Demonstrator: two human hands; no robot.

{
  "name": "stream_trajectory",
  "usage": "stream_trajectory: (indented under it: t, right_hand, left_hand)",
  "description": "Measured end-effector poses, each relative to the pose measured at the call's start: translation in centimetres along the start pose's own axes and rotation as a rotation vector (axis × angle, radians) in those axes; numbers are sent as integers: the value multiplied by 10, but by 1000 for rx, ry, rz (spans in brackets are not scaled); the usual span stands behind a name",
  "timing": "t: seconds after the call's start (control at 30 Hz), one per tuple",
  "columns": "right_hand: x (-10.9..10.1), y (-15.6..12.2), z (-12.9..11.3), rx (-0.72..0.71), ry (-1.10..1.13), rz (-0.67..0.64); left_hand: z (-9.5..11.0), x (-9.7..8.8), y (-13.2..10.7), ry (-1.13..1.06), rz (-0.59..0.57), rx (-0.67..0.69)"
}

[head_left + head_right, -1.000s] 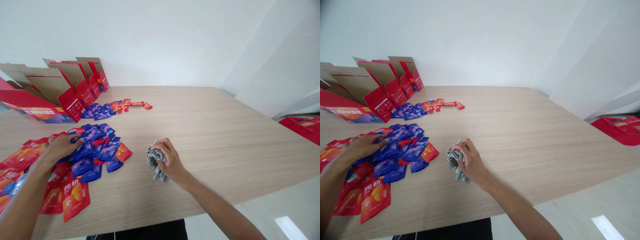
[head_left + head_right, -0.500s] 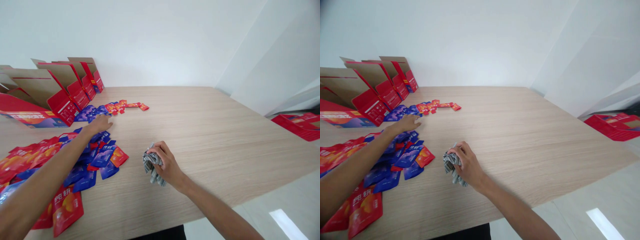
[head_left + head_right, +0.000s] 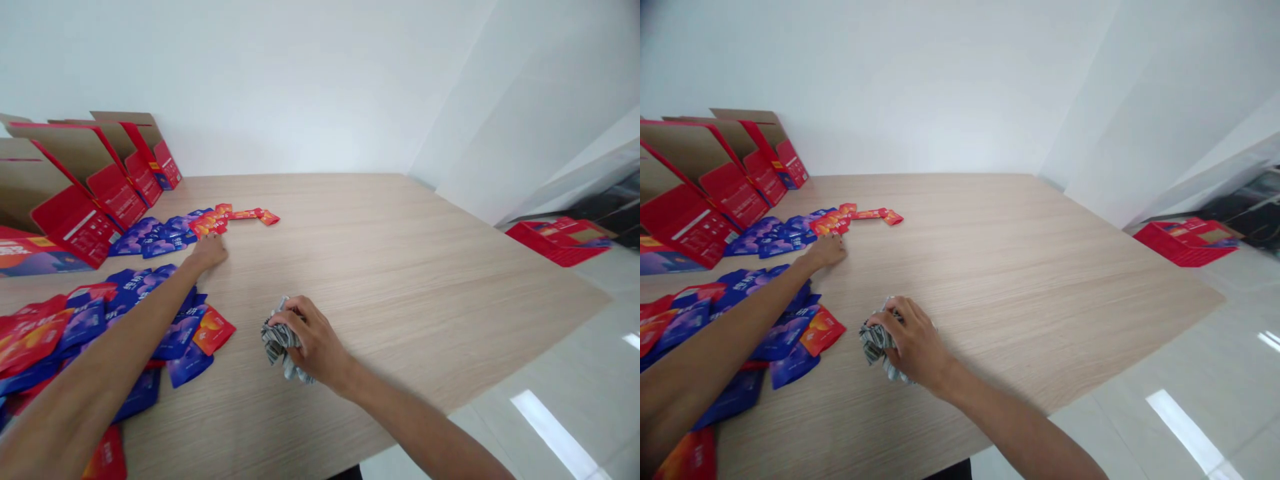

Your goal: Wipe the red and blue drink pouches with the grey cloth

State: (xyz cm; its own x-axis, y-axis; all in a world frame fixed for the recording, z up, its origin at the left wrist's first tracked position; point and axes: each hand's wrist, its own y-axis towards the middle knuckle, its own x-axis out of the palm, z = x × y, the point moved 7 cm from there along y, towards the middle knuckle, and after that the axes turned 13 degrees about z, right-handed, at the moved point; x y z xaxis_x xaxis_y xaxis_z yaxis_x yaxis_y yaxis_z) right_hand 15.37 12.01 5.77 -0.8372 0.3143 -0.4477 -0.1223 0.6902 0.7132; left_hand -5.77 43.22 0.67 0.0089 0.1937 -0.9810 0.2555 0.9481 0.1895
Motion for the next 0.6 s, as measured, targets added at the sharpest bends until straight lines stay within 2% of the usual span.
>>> stream_trajectory:
  t: [0.1,0.23,0.6]
  right_hand:
    - [-1,2,1,2,-7,15]
    - [-2,5,5,13,-14,34]
    - [-4,6,12,16,-18,53]
  left_hand:
    - [9,-1,-3,47,-27,70]
    - [19,-11,-7,59,-7,197]
    - [-1,-19,-6,95,-48,320]
